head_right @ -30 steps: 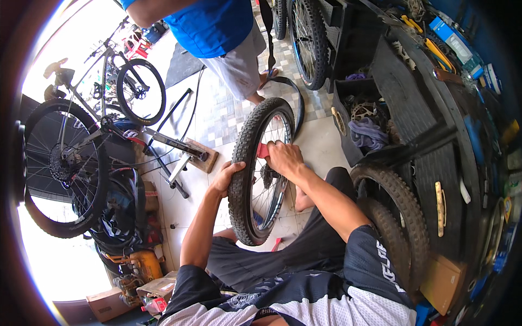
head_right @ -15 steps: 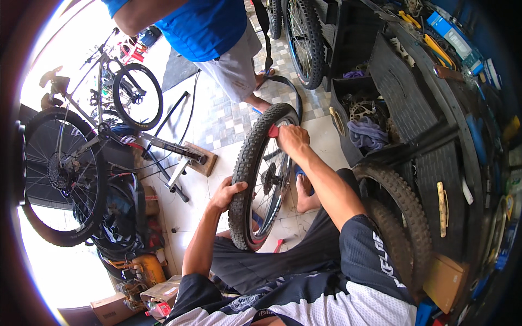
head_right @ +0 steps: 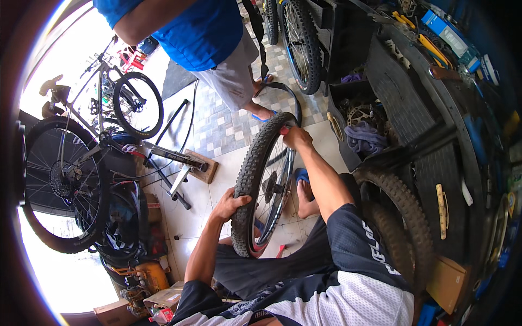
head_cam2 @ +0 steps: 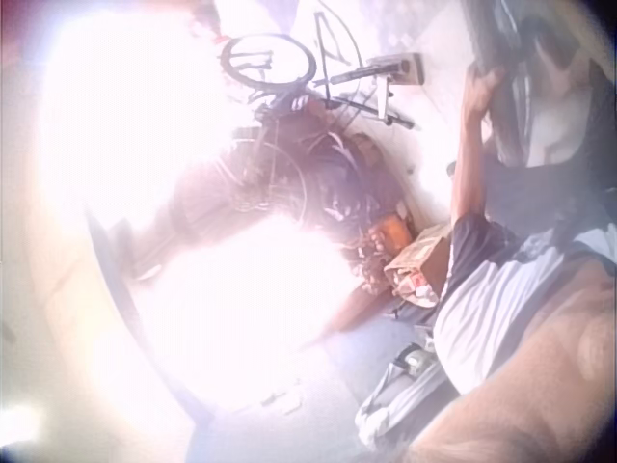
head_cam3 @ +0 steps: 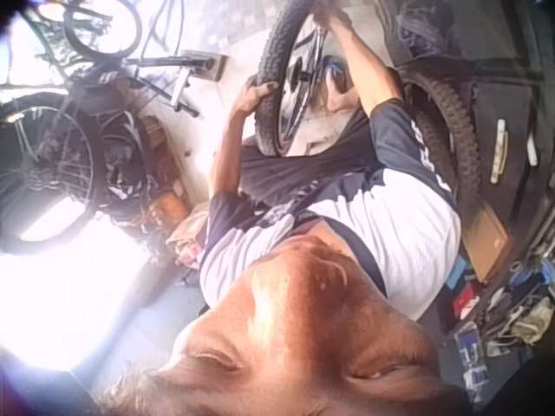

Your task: The person removes a bicycle tire from a wheel, applies lubricant to the rim, and installs a new tire onto the wheel using tire levers. The person then inflates the tire and secures it onto the rim.

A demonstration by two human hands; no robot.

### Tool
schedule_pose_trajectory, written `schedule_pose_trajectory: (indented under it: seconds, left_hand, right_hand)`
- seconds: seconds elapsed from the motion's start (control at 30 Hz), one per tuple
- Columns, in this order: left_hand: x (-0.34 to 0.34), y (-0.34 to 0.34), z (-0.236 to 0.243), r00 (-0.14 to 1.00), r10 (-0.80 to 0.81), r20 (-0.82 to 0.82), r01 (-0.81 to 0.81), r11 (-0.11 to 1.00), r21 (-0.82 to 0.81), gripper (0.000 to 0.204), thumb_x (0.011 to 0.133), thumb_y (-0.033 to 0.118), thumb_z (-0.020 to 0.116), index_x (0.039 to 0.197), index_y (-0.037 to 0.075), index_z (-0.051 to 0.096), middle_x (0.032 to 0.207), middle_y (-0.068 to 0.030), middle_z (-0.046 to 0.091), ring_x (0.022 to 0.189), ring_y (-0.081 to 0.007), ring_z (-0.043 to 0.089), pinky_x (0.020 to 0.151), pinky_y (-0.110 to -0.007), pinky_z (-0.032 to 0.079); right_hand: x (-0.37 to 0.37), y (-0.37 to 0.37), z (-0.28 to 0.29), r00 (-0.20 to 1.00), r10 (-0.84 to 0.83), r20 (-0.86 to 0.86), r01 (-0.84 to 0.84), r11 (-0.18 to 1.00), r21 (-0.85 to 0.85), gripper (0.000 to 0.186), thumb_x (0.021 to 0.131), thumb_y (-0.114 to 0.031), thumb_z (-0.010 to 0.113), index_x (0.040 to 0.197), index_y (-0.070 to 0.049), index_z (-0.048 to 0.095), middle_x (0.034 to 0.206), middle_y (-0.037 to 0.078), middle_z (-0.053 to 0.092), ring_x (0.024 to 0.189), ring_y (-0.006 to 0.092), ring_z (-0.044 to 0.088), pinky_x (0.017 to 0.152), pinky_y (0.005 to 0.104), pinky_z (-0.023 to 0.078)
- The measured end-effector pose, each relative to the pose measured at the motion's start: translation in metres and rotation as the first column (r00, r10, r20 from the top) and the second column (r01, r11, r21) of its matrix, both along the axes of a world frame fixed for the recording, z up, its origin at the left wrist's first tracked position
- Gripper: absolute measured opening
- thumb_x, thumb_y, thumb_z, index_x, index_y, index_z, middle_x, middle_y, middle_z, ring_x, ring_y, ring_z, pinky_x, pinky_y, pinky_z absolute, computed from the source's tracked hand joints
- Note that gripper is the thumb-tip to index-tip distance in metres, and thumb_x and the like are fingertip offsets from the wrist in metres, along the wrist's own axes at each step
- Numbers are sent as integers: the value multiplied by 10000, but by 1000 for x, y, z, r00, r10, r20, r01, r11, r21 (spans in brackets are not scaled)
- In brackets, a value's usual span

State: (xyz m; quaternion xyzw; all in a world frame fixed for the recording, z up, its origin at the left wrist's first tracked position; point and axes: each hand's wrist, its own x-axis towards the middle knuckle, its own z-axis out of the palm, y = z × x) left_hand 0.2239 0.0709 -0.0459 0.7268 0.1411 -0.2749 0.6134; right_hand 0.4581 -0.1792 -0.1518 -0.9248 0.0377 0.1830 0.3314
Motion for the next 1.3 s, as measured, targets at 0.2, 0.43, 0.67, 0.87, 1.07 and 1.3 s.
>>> schedule_pose_trajectory:
  seconds: [0.2,0.43,0.67,0.87,1.07,1.3]
  left_hand:
    - [-12,7,21,999,-30,31,31,998,-54,670,768,353,827,1268,-52,640,1105,-119,700,989,-207,647,902,-355,527]
    - [-31,14,26,995,-27,93,41,988,-150,635,793,307,839,1284,-35,624,1115,-134,727,1025,-232,695,948,-385,557]
    - [-54,35,-43,996,85,-27,-88,893,-442,886,853,649,761,1400,-17,554,1250,-151,690,1139,-268,677,1037,-421,524]
    - [-76,57,-85,989,114,-97,-145,885,-442,1092,797,869,611,1496,37,504,1374,-125,654,1266,-272,623,1105,-444,474]
    - [-53,64,-73,986,-142,-91,102,931,-350,1110,809,887,557,1540,58,460,1502,-103,563,1332,-249,567,1153,-444,413]
    - [31,0,4,984,167,68,-144,954,-263,822,875,594,779,1373,-21,557,1171,-128,683,1028,-221,679,881,-394,573]
  right_hand:
    - [14,0,10,928,294,-228,-79,754,652,136,767,-130,798,772,-61,681,674,67,665,498,146,555,458,305,424]
    - [2,20,37,984,146,-104,-23,675,737,107,718,-59,785,735,-41,681,660,27,627,533,139,544,502,327,392]
    - [-18,35,43,956,206,210,-293,717,633,286,772,-56,783,1048,5,747,936,49,771,869,131,672,828,296,516]
    - [-71,48,65,939,201,279,-332,746,577,518,785,-155,825,1265,-28,680,1016,151,786,956,223,742,864,346,552]
    - [-110,45,57,922,215,321,-340,846,410,576,810,-356,773,1329,-131,662,1060,230,754,997,400,731,863,462,575]
    - [-141,45,78,906,284,313,-361,904,227,515,821,-348,776,1254,-103,645,929,243,752,896,454,726,814,528,576]
